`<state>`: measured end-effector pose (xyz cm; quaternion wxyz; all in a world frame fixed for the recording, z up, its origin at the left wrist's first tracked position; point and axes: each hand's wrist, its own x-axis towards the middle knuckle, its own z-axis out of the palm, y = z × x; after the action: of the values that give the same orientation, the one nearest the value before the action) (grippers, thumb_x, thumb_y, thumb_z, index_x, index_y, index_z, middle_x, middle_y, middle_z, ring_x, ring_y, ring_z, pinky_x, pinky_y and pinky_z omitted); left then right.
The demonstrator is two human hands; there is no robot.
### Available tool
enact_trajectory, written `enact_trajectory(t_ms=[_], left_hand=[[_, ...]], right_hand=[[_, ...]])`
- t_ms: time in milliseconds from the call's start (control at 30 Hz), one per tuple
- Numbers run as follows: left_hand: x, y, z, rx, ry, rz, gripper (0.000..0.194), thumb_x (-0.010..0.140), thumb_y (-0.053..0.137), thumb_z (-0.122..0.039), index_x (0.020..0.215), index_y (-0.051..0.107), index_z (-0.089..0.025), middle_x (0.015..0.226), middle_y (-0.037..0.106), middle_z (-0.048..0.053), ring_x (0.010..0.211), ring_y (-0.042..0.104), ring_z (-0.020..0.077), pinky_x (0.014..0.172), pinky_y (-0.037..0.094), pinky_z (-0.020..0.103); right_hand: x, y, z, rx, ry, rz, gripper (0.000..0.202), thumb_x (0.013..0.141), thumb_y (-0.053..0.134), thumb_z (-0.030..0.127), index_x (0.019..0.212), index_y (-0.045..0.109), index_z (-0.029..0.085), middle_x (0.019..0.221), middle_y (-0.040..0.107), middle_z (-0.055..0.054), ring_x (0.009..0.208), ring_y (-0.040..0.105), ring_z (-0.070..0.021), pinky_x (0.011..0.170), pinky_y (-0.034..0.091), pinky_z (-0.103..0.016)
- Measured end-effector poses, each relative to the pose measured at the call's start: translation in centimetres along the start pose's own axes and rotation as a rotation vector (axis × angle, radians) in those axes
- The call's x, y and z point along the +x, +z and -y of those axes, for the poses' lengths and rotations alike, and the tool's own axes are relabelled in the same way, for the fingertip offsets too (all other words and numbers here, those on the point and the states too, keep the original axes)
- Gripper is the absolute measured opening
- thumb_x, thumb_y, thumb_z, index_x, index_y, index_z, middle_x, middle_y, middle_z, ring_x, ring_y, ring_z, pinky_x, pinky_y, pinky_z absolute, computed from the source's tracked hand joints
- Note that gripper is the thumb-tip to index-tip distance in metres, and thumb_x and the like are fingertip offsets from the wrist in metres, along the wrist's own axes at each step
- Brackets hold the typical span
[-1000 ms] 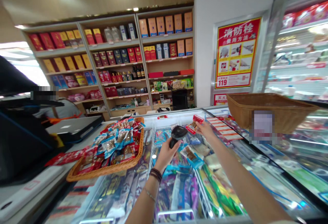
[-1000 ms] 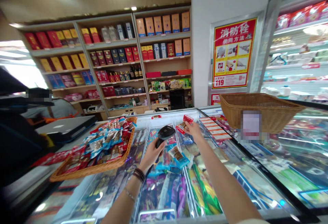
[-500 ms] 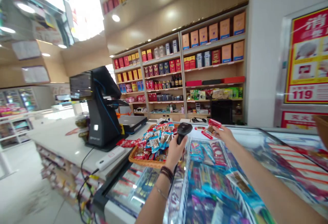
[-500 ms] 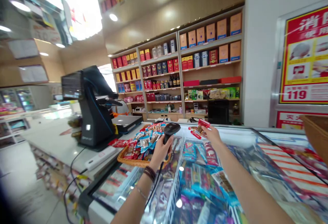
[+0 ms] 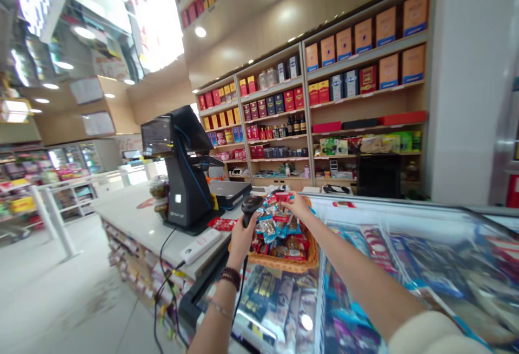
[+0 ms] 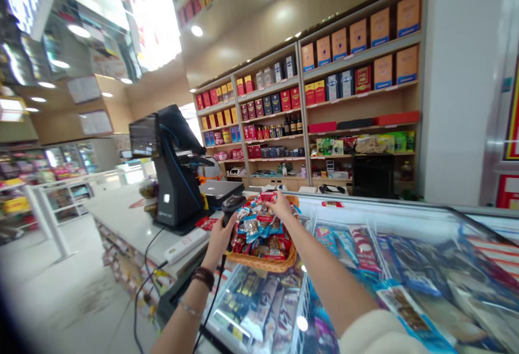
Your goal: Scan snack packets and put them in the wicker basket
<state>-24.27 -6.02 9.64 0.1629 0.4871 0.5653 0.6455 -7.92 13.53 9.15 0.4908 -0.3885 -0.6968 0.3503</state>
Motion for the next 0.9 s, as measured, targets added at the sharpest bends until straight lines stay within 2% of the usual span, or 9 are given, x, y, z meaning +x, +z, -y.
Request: enact_trajectory(t_ms=[67,167,300,367,467,633,700,800,900], left_hand=[[0.1,-0.6,0.7,0.022,-0.017,-0.029,0.068,0.075,0.068,-0.089,0.067,0.052,-0.023,0.046,0.048,-0.005,0.042,0.044,0.0123,0.045,0.033,0.025],[0.2,-1.0,1.5,0.048,-0.026,-0.055,0.068,0.076,0.066,-0.089,0.066,0.051,-0.024,0.046,0.05,-0.004,0.042,0.046,0.0131,0.046,0.034,0.026],[0.0,-0.2,1.2,0.035,-0.026,-0.027,0.065,0.077,0.069,-0.086,0.066,0.052,-0.024,0.046,0.05,-0.004,0.041,0.046,0.0129,0.045,0.033,0.026],[-0.3,0.8,0.3,-0.003,-0.02,0.014,0.064,0.077,0.069,-0.084,0.066,0.052,-0.024,0.045,0.049,-0.004,0.04,0.045,0.0125,0.044,0.033,0.025],[-0.8,3.3,-1.5,-0.048,0.01,0.098,0.061,0.078,0.069,-0.081,0.065,0.052,-0.024,0.046,0.051,-0.003,0.041,0.046,0.0123,0.045,0.034,0.025],[-2.8,9.9,-4.4,-0.137,0.043,0.277,0.054,0.085,0.068,-0.073,0.068,0.053,-0.023,0.047,0.05,-0.004,0.041,0.045,0.0114,0.044,0.033,0.024],[-4.0,12.8,-5.2,-0.176,0.051,0.34,0.052,0.085,0.069,-0.07,0.07,0.053,-0.023,0.048,0.052,-0.004,0.041,0.047,0.0112,0.045,0.034,0.024],[-6.2,16.9,-6.1,-0.215,0.044,0.425,0.052,0.085,0.07,-0.069,0.07,0.053,-0.023,0.051,0.053,-0.004,0.042,0.049,0.0112,0.045,0.035,0.024],[-8.4,20.6,-6.4,-0.232,0.018,0.496,0.05,0.086,0.07,-0.068,0.07,0.053,-0.023,0.05,0.052,-0.005,0.041,0.049,0.0115,0.045,0.035,0.023]], right_hand=[[-0.3,1.0,0.1,-0.26,-0.067,-0.069,0.049,0.072,0.088,0.019,0.116,0.068,0.024,0.099,0.077,-0.006,0.105,0.074,-0.0294,0.1,0.055,-0.043],[-1.0,1.2,0.1,-0.44,-0.192,-0.169,0.053,0.073,0.087,0.018,0.122,0.067,0.022,0.126,0.073,-0.013,0.124,0.066,-0.0331,0.112,0.048,-0.046],[-2.2,-1.4,-0.7,-0.541,-0.29,-0.225,0.038,0.085,0.075,0.022,0.123,0.069,0.021,0.127,0.069,-0.015,0.123,0.062,-0.0339,0.112,0.046,-0.048],[-3.2,-4.4,-1.6,-0.577,-0.312,-0.218,0.031,0.089,0.071,0.024,0.119,0.071,0.021,0.124,0.069,-0.014,0.122,0.061,-0.0335,0.111,0.046,-0.048],[-5.7,-11.0,-3.6,-0.625,-0.275,-0.193,0.024,0.089,0.071,0.023,0.113,0.073,0.022,0.118,0.072,-0.011,0.118,0.063,-0.0303,0.11,0.047,-0.045],[-12.5,-24.1,-6.8,-0.586,0.116,-0.172,0.01,0.082,0.08,0.024,0.091,0.076,0.022,0.093,0.075,-0.006,0.089,0.069,-0.0234,0.094,0.054,-0.038],[-15.7,-28.3,-7.4,-0.498,0.249,-0.158,0.014,0.075,0.087,0.024,0.081,0.075,0.022,0.083,0.075,-0.005,0.082,0.07,-0.0234,0.089,0.056,-0.037],[-20.1,-31.8,-7.5,-0.385,0.371,-0.072,0.027,0.057,0.097,0.024,0.075,0.078,0.022,0.077,0.076,-0.004,0.077,0.07,-0.0246,0.081,0.058,-0.035],[-23.0,-31.9,-7.1,-0.351,0.361,-0.009,0.04,0.042,0.101,0.025,0.076,0.08,0.023,0.08,0.078,-0.003,0.078,0.071,-0.0243,0.075,0.057,-0.031]])
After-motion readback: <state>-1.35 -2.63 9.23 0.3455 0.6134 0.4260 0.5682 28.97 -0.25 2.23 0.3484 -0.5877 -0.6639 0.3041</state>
